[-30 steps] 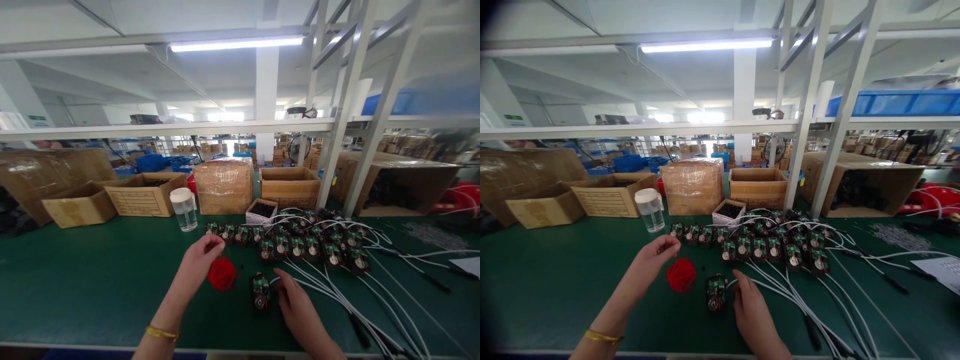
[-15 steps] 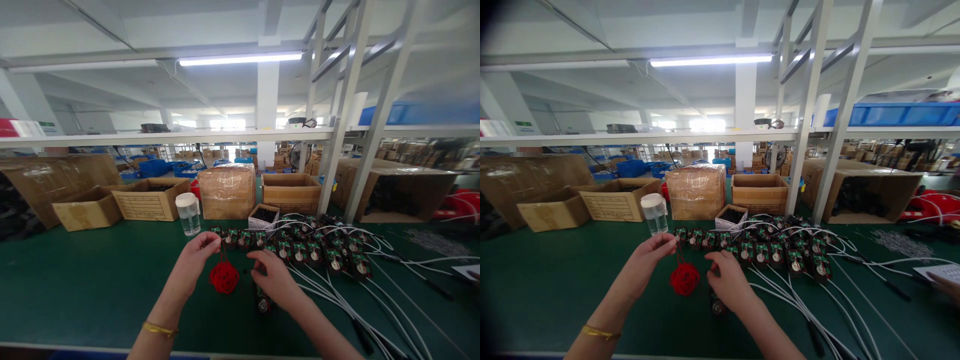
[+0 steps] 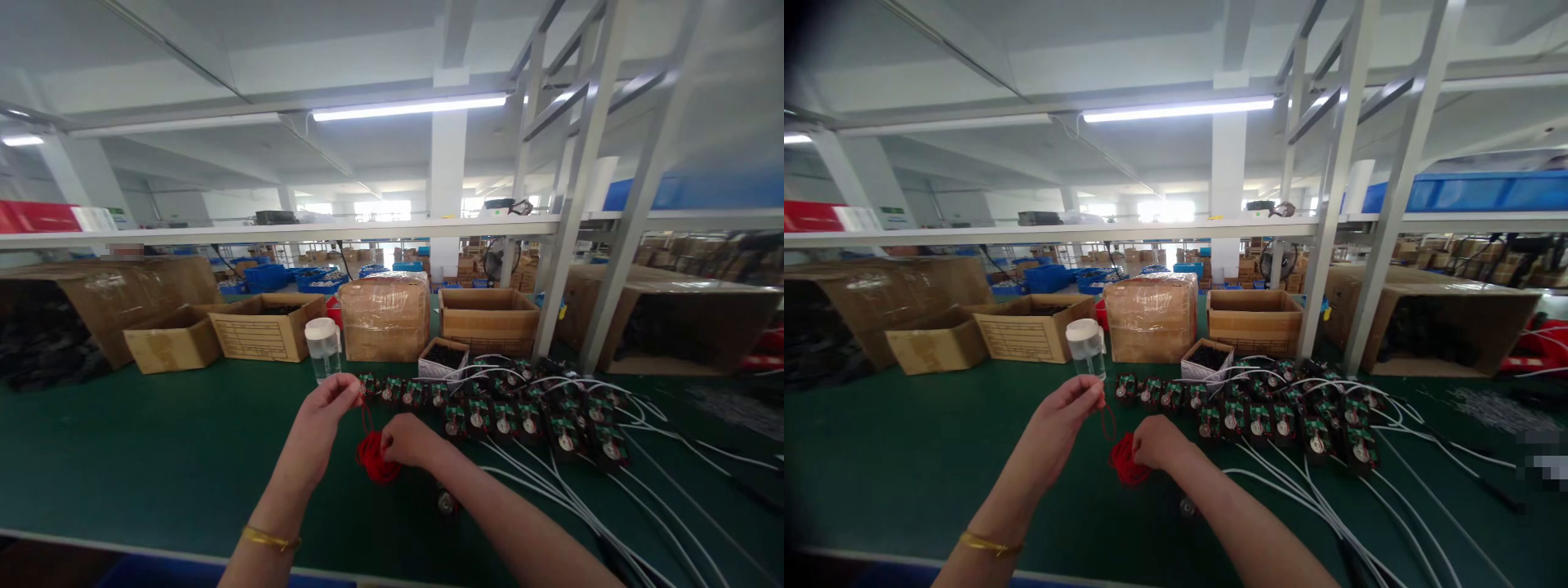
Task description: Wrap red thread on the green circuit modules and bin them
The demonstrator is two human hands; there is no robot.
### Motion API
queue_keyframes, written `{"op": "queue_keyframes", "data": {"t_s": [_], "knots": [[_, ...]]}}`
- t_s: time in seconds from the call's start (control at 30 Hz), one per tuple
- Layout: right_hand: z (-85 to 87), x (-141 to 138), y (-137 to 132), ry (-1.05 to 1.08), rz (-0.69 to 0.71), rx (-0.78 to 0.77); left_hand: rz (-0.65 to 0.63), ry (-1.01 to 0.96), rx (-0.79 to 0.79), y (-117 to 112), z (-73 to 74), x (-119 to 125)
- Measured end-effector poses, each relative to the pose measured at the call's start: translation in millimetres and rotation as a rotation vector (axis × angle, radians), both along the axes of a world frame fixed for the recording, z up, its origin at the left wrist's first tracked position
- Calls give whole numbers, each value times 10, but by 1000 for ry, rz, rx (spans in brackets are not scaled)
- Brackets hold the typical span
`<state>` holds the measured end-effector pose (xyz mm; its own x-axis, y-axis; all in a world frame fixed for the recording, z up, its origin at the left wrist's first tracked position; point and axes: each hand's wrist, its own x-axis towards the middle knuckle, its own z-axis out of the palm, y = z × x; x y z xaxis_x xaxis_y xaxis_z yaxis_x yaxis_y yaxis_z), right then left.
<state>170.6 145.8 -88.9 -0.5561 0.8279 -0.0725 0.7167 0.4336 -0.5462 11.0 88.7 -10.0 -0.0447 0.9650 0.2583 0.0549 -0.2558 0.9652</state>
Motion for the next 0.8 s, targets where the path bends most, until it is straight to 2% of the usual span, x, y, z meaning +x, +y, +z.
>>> {"op": "queue_keyframes", "data": {"t_s": [0.17, 0.3, 0.43, 0.57, 0.8], "knots": [[183, 211, -98, 189, -127, 89, -36, 20, -51, -188, 142, 52], [323, 491, -368, 422, -195, 126, 6, 102, -83, -363, 176, 139], [337, 673, -673, 678, -189, 5, -1, 182, -164, -443, 107, 273], [285, 738, -832, 886, -190, -153, -46, 194, -231, -469, 5, 435], [248, 843, -985, 1006, -188, -206, -131, -114, -405, -538, -143, 648]]}}
